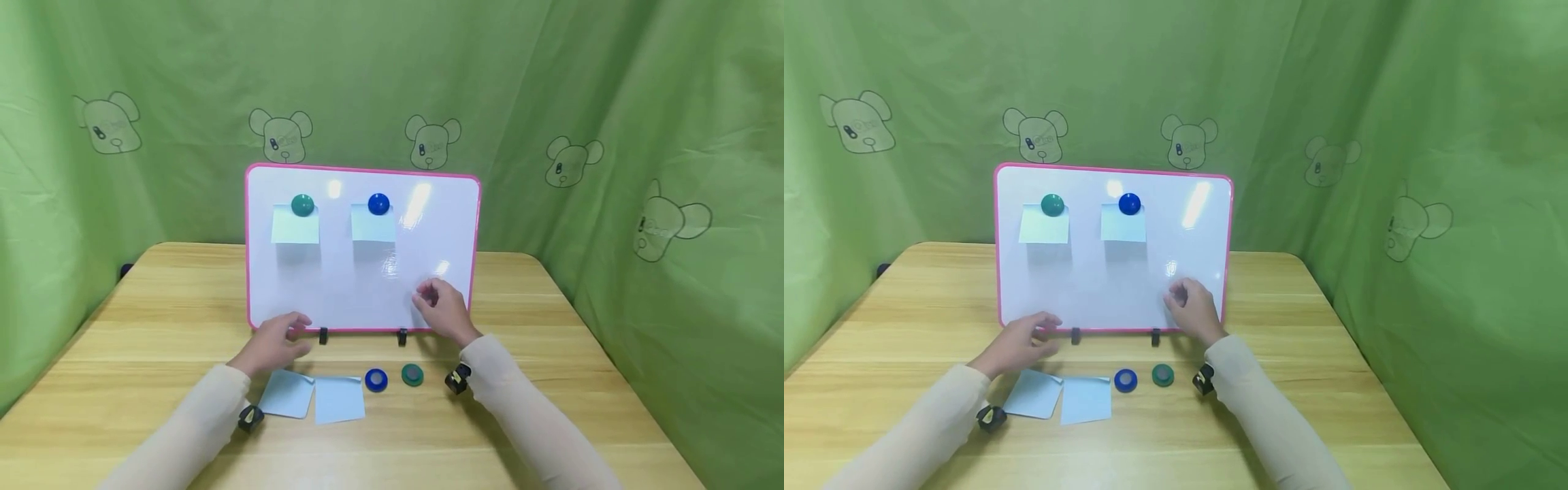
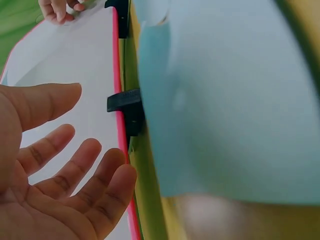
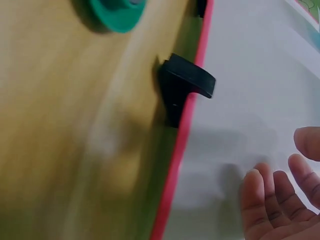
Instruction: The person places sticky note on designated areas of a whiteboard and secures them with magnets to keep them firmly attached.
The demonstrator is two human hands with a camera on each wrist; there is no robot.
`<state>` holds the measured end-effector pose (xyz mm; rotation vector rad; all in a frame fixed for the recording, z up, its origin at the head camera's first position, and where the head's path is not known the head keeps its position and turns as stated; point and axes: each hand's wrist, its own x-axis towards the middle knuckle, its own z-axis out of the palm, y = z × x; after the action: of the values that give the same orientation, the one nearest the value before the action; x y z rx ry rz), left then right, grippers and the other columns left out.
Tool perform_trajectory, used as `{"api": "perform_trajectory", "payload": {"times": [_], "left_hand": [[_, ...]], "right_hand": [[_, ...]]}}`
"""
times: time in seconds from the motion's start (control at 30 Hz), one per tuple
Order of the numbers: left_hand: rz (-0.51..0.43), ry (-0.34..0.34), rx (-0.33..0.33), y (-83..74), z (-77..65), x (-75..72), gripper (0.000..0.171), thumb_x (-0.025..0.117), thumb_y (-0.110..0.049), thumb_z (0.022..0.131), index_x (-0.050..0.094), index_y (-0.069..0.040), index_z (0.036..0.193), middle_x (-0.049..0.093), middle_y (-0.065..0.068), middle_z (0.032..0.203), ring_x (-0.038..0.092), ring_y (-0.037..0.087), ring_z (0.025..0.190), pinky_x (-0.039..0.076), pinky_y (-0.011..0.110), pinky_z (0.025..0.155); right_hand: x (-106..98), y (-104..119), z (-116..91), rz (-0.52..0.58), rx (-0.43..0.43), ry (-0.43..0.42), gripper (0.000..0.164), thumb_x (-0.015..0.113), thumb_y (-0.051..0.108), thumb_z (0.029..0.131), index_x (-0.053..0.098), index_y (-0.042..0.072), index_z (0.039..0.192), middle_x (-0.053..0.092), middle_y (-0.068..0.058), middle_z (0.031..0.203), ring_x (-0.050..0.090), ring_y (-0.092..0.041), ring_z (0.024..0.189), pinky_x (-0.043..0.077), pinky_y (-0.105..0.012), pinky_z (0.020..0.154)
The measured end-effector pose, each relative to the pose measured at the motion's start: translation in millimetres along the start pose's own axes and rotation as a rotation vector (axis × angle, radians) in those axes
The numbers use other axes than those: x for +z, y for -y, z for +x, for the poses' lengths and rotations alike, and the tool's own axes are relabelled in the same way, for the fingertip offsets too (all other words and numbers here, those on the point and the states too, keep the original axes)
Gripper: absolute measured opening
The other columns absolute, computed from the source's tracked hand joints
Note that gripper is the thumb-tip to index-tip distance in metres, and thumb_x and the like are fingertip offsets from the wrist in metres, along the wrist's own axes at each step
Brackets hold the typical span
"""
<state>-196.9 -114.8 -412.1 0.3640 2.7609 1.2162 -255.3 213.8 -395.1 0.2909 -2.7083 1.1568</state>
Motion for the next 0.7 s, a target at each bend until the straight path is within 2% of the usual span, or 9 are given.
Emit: {"api": "perform_trajectory", "payload": {"times": [0.1, 0.27, 0.43, 0.57, 0.7], "left_hand": [[-0.006, 0.006, -0.028, 3.5, -3.6, 0.0, 0.046, 0.073, -0.011, 0.084, 0.057, -0.007, 0.127, 0.06, 0.016, 0.124, 0.058, 0.033, 0.11, 0.051, 0.049, 0.092], [-0.007, 0.014, -0.025, 8.3, -8.1, -1.3, 0.054, 0.074, -0.005, 0.081, 0.052, -0.006, 0.131, 0.058, 0.02, 0.126, 0.059, 0.036, 0.109, 0.05, 0.052, 0.092], [0.013, 0.034, -0.026, 12.3, -10.0, -1.8, 0.057, 0.076, -0.002, 0.077, 0.053, -0.004, 0.129, 0.059, 0.019, 0.122, 0.061, 0.034, 0.104, 0.05, 0.051, 0.091], [0.036, 0.047, -0.016, 15.4, -12.4, -0.6, 0.047, 0.077, 0.001, 0.074, 0.059, -0.004, 0.117, 0.062, 0.014, 0.114, 0.062, 0.03, 0.099, 0.052, 0.049, 0.09], [0.045, 0.061, -0.007, 15.9, -15.7, -0.4, 0.028, 0.077, 0.003, 0.073, 0.061, -0.008, 0.094, 0.064, 0.005, 0.099, 0.063, 0.026, 0.095, 0.053, 0.048, 0.088]], "right_hand": [[1, -5, -4, -0.015, 0.001, 0.021, 0.016, 0.066, 0.018, 0.091, 0.061, 0.006, 0.1, 0.058, -0.006, 0.09, 0.053, -0.022, 0.083, 0.049, -0.033, 0.076], [1, -11, -11, -0.033, 0.001, 0.051, 0.016, 0.066, 0.018, 0.091, 0.061, 0.006, 0.1, 0.057, -0.006, 0.088, 0.053, -0.021, 0.082, 0.048, -0.033, 0.074], [2, -17, -19, -0.03, 0.02, 0.078, 0.016, 0.067, 0.018, 0.091, 0.062, 0.006, 0.1, 0.058, -0.005, 0.089, 0.053, -0.021, 0.082, 0.048, -0.033, 0.074], [4, -21, -23, -0.02, 0.045, 0.131, 0.015, 0.068, 0.018, 0.091, 0.063, 0.007, 0.099, 0.06, -0.004, 0.088, 0.055, -0.019, 0.081, 0.049, -0.032, 0.074], [6, -21, -27, -0.02, 0.066, 0.264, 0.012, 0.068, 0.018, 0.091, 0.064, 0.009, 0.098, 0.061, -0.001, 0.087, 0.058, -0.016, 0.076, 0.051, -0.031, 0.073]]}}
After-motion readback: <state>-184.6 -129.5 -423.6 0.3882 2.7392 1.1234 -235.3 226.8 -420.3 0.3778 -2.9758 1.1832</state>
